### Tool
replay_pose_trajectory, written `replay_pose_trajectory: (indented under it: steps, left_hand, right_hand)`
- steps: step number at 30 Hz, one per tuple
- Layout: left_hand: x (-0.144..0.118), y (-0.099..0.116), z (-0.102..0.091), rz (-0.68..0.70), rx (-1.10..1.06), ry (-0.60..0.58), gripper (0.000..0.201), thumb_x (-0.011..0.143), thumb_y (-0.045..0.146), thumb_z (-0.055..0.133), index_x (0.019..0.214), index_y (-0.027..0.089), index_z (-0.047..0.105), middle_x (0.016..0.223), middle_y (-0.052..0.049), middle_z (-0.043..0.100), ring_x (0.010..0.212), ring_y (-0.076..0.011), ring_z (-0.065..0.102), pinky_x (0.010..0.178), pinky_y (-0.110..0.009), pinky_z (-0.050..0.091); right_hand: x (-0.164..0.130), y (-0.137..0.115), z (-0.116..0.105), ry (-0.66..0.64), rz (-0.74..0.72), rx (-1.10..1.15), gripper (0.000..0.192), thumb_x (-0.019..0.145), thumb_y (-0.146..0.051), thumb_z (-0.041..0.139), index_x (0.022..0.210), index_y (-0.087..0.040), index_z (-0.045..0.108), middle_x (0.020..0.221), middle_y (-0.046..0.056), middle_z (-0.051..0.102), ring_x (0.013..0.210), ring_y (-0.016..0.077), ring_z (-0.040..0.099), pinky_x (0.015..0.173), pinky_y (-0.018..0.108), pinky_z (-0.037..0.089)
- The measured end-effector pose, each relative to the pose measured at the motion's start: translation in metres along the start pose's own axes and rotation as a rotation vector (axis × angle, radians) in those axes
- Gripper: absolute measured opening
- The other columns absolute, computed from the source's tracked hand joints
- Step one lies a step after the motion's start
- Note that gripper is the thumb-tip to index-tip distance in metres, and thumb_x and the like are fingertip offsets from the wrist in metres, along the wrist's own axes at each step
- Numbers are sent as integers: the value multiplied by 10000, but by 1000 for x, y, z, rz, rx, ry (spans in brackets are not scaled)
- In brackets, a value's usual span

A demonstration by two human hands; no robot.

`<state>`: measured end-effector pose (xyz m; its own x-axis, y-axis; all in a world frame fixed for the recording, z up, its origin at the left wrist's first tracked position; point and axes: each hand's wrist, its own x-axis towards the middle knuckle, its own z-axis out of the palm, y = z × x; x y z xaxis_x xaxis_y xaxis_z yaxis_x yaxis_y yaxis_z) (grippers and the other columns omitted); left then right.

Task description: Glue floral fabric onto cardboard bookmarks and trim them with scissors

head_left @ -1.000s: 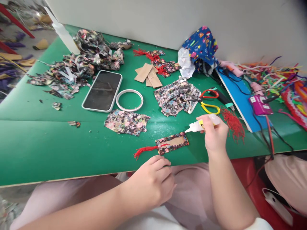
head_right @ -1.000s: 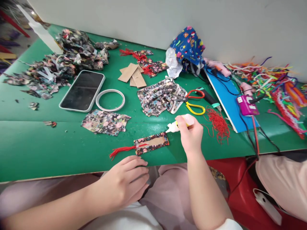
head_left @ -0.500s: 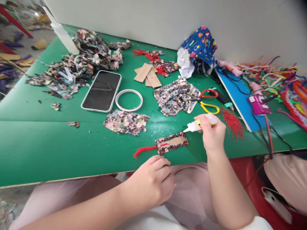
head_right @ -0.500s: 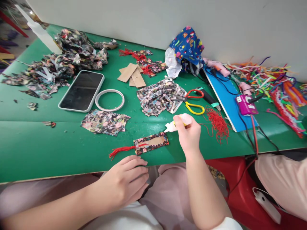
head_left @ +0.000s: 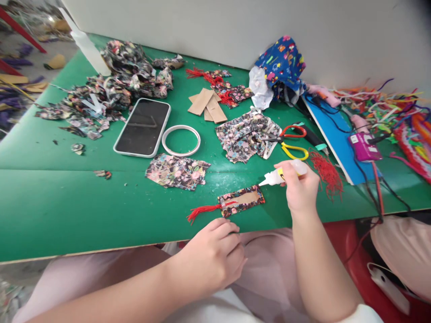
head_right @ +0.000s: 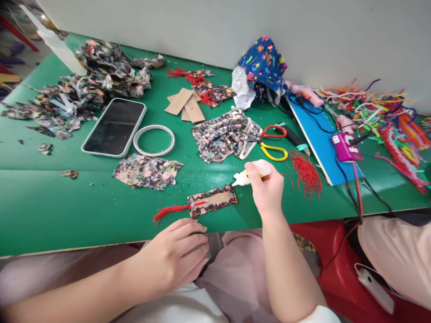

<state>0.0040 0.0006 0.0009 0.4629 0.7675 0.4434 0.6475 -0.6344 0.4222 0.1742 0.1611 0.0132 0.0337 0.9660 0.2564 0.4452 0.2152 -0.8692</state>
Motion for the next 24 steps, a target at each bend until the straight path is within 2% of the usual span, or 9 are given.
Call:
replay_pose_trajectory:
  steps: [7,14,24]
  left_hand:
    - [-2,1,1,1,0,-5,143,842,205,533,757,138,628,720,-42,638,876,-193,603,796,-354,503]
    - [-1,1,-1,-7,7,-8,140,843,199,527,764,142,628,713,-41,636,874,-193,605,795,-356,503]
    - [-1,1,1,6,8,10,141,842,199,527,765,145,631,719,-44,640,875,-194,602,795,-354,500]
  right_hand:
    - [0,-2,0,7,-11,17,346,713,-498,635,694,-154,668,625,12,622,543,124,558,465,245,464]
    - [-6,-10,7,-53,-37,14,342,721,-507,626,697,-168,658,639,19,636,563,135,574,444,235,448]
    - [-12,-19,15,-125,-46,42,312,718,-486,640,698,-175,645,645,8,641,576,132,573,502,247,468]
